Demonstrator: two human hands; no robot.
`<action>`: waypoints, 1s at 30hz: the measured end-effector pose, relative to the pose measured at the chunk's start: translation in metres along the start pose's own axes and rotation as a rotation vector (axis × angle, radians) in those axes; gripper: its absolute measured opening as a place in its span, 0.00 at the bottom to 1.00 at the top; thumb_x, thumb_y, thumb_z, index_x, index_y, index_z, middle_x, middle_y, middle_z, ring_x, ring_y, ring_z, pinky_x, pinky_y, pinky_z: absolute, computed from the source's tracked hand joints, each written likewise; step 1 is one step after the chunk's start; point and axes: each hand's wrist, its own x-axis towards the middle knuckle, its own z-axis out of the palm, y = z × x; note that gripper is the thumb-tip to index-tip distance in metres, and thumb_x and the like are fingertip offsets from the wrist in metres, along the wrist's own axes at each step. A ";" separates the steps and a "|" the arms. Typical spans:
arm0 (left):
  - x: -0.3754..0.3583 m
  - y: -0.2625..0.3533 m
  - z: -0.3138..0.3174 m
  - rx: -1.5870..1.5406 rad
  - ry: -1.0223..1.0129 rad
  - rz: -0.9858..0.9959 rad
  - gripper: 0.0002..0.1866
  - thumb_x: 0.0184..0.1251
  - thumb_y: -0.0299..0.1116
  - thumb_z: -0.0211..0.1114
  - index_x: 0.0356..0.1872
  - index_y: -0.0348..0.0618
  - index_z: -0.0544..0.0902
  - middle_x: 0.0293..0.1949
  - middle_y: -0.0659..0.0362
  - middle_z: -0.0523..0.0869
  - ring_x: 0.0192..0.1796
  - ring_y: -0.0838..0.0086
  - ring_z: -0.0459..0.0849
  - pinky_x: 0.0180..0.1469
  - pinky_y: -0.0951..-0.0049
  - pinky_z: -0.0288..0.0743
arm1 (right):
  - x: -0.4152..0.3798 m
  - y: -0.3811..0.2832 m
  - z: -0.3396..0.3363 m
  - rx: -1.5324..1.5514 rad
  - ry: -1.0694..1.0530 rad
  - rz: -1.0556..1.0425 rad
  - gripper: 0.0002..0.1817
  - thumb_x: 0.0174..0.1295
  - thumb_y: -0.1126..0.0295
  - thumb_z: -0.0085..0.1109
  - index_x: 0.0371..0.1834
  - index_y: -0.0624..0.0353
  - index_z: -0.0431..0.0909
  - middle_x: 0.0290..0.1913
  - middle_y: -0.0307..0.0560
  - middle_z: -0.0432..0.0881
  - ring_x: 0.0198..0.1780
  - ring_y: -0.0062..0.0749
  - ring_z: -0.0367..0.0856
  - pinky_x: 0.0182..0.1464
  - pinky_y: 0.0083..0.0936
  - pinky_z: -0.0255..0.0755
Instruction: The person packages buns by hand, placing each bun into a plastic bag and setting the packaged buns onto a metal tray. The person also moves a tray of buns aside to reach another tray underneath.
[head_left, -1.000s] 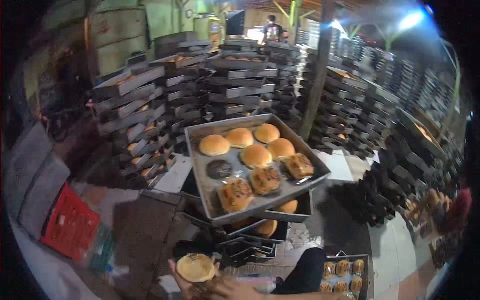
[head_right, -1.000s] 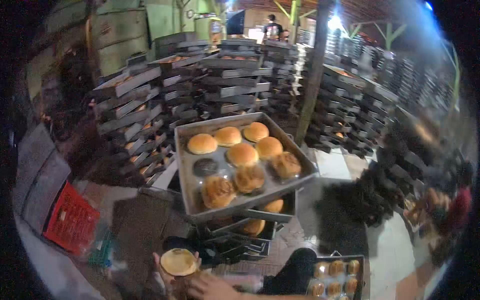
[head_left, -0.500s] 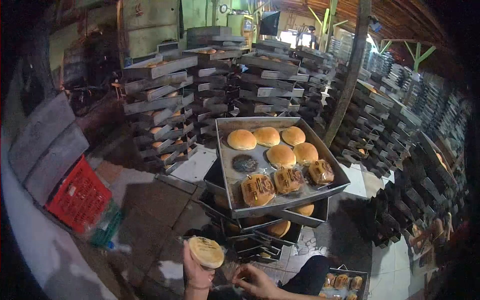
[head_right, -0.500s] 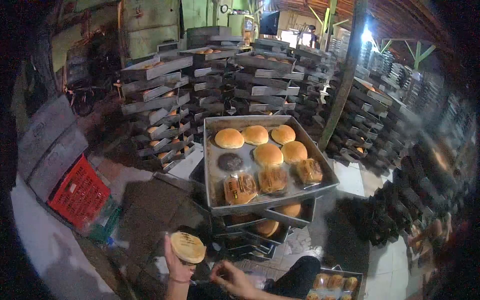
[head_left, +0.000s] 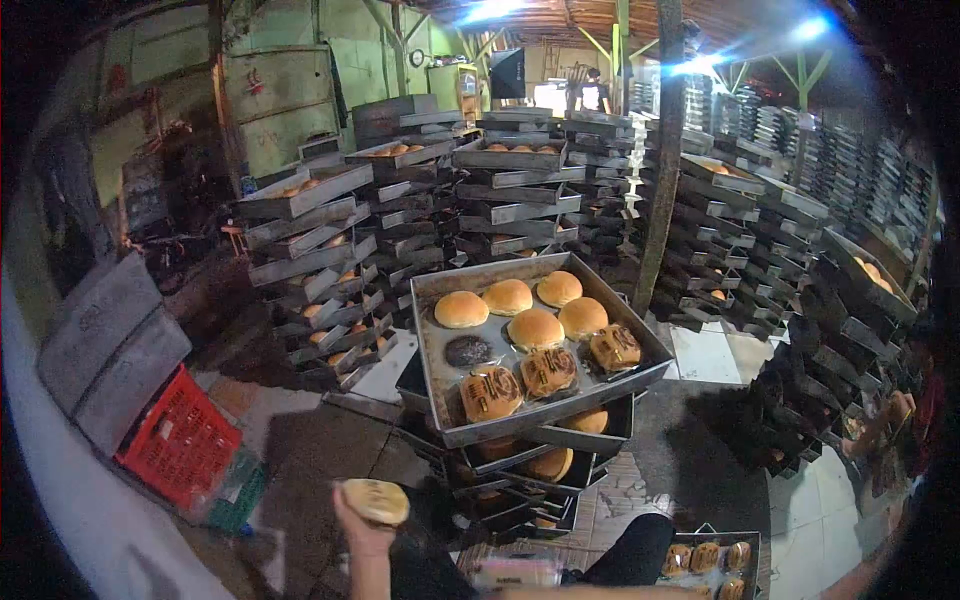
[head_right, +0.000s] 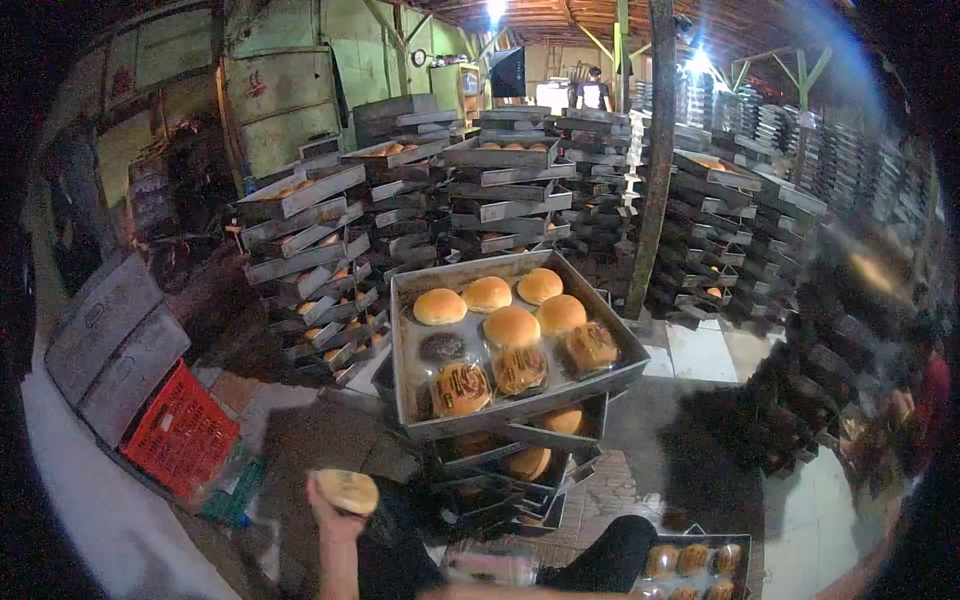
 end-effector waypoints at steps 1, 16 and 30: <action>-0.009 0.007 0.001 -0.049 -0.002 0.037 0.39 0.54 0.67 0.48 0.54 0.41 0.67 0.49 0.49 0.72 0.49 0.59 0.75 0.49 0.57 0.72 | 0.010 0.037 -0.031 0.539 0.320 0.305 0.26 0.57 0.61 0.55 0.53 0.65 0.60 0.47 0.55 0.74 0.46 0.43 0.76 0.52 0.33 0.67; -0.101 -0.027 -0.106 1.305 0.167 -0.229 0.19 0.65 0.48 0.51 0.37 0.40 0.77 0.27 0.57 0.72 0.29 0.70 0.70 0.32 0.67 0.64 | 0.085 0.145 0.004 0.463 1.138 0.054 0.14 0.61 0.63 0.52 0.39 0.64 0.74 0.28 0.43 0.75 0.30 0.32 0.72 0.32 0.24 0.67; -0.103 0.013 -0.039 1.137 -0.240 0.529 0.06 0.55 0.30 0.65 0.30 0.39 0.82 0.29 0.56 0.80 0.32 0.72 0.79 0.34 0.72 0.71 | 0.054 0.041 -0.009 -0.782 0.914 -0.173 0.12 0.62 0.65 0.50 0.42 0.61 0.67 0.35 0.47 0.73 0.34 0.31 0.73 0.35 0.24 0.67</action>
